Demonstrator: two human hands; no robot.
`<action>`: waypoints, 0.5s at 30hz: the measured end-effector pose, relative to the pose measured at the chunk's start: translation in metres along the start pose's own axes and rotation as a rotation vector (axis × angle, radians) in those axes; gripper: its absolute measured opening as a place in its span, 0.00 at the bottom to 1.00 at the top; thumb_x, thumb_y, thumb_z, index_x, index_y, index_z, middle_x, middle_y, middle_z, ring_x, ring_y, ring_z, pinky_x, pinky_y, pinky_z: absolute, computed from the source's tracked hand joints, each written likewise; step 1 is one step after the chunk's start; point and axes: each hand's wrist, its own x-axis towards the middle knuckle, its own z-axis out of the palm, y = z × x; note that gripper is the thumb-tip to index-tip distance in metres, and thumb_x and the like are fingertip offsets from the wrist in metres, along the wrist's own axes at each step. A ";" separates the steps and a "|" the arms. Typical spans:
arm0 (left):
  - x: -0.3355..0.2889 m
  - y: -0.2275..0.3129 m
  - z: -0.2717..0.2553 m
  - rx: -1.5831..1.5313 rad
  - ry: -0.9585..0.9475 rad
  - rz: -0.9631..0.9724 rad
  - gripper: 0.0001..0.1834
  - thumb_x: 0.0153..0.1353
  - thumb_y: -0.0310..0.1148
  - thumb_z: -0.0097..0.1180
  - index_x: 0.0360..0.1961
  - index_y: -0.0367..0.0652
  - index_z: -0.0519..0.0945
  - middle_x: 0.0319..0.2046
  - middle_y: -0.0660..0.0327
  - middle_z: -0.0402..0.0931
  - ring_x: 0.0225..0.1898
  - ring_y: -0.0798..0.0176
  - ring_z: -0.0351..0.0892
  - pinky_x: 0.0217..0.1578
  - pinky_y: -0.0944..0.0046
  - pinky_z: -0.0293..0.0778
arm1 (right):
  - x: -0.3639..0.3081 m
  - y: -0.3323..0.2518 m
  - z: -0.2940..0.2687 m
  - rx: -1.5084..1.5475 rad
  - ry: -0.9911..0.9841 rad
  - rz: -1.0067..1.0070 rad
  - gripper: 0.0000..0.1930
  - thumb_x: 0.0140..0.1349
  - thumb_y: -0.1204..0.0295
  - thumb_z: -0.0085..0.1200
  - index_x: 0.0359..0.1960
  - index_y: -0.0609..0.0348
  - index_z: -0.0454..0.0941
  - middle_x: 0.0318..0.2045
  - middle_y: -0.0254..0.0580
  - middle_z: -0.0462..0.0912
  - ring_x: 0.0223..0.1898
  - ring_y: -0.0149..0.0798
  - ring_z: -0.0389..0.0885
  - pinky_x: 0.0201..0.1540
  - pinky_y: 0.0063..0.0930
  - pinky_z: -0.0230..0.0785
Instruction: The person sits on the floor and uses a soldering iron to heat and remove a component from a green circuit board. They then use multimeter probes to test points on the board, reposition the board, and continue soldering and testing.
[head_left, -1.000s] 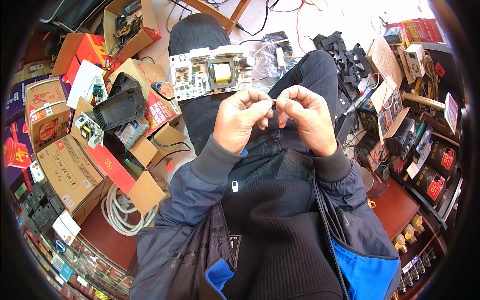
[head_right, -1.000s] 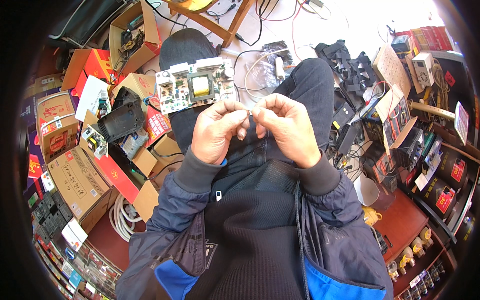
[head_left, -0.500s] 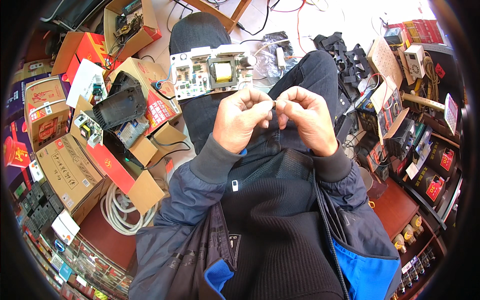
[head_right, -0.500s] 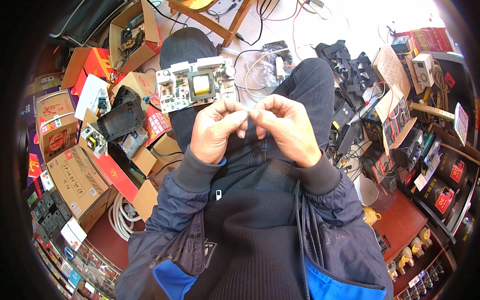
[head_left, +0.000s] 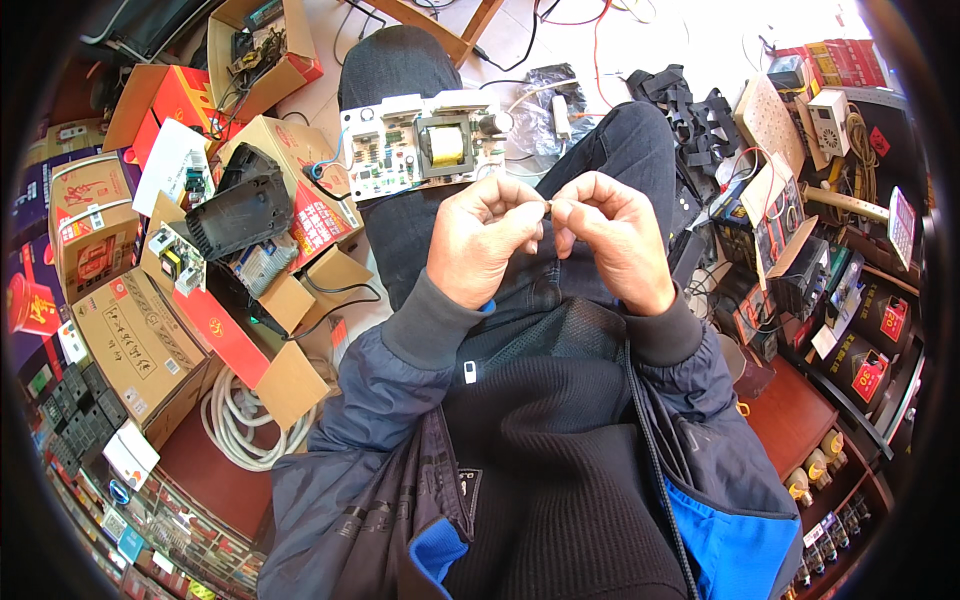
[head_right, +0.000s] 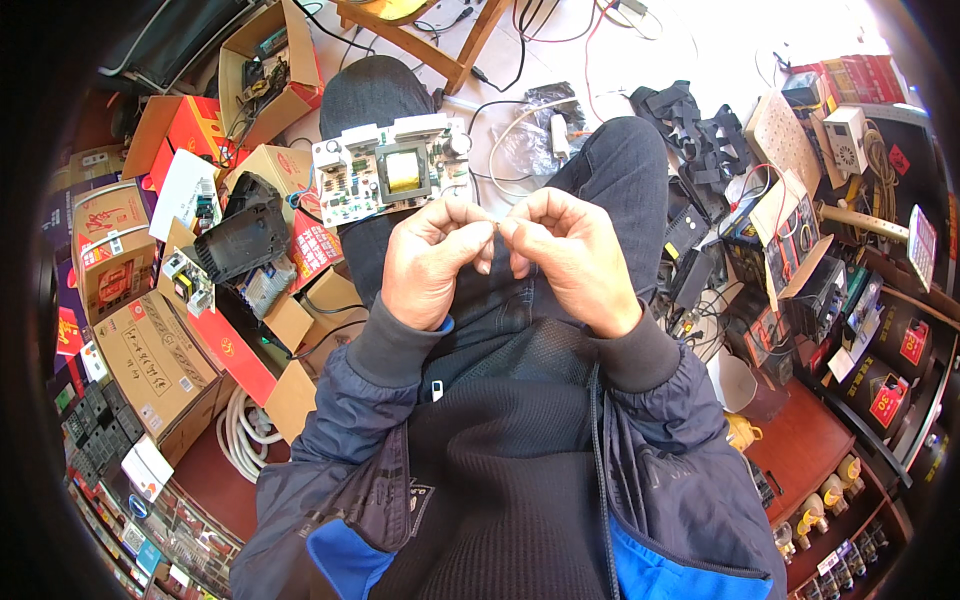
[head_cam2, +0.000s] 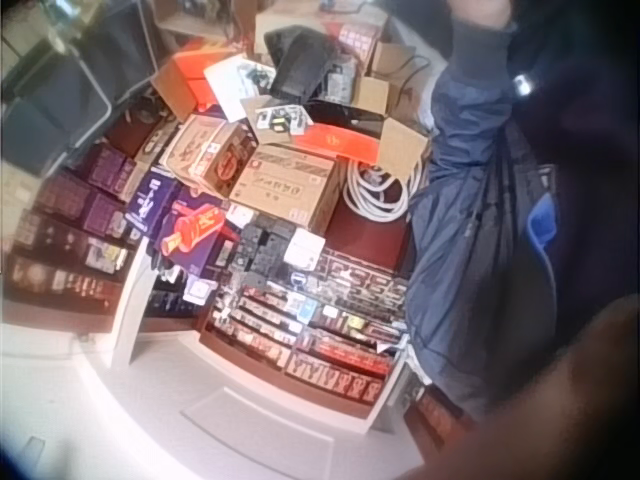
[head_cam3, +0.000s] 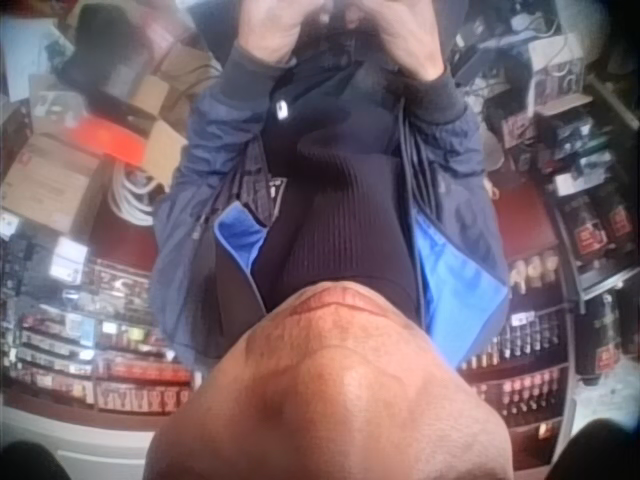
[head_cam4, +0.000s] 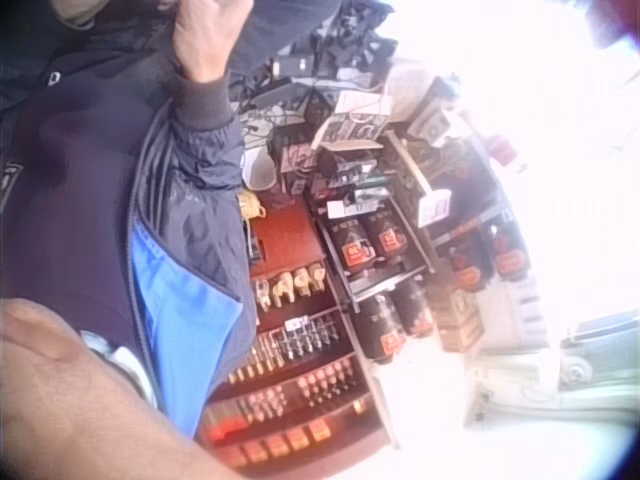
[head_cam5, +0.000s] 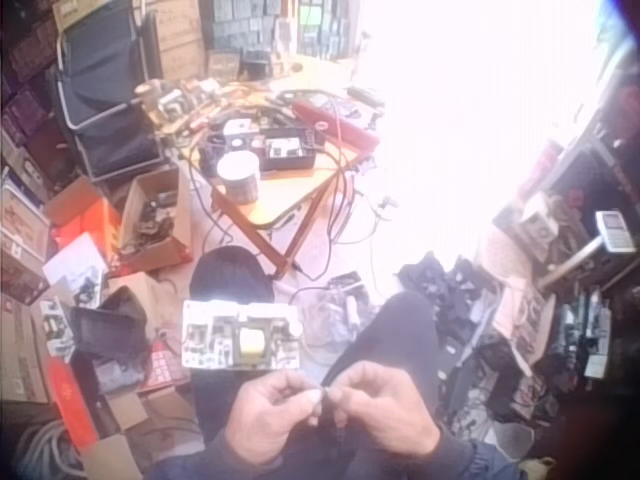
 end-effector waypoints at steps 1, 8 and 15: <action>0.000 0.000 0.000 0.005 0.011 0.000 0.05 0.71 0.26 0.64 0.43 0.35 0.85 0.31 0.64 0.84 0.31 0.74 0.80 0.36 0.72 0.76 | 0.000 0.000 0.000 0.002 -0.005 -0.003 0.10 0.75 0.69 0.67 0.45 0.63 0.83 0.34 0.32 0.86 0.32 0.22 0.81 0.37 0.18 0.72; -0.001 -0.003 0.002 0.001 0.044 0.015 0.06 0.71 0.28 0.63 0.41 0.35 0.85 0.30 0.64 0.83 0.29 0.75 0.79 0.34 0.72 0.75 | -0.001 0.002 0.001 0.007 -0.013 -0.021 0.09 0.75 0.70 0.67 0.45 0.63 0.83 0.35 0.33 0.87 0.32 0.23 0.81 0.37 0.18 0.73; 0.001 -0.007 0.001 -0.059 0.017 -0.004 0.08 0.72 0.28 0.62 0.45 0.34 0.85 0.32 0.62 0.84 0.32 0.73 0.80 0.37 0.72 0.77 | 0.000 0.003 0.001 0.019 0.005 -0.031 0.09 0.75 0.70 0.66 0.44 0.63 0.82 0.33 0.35 0.87 0.31 0.24 0.82 0.37 0.19 0.74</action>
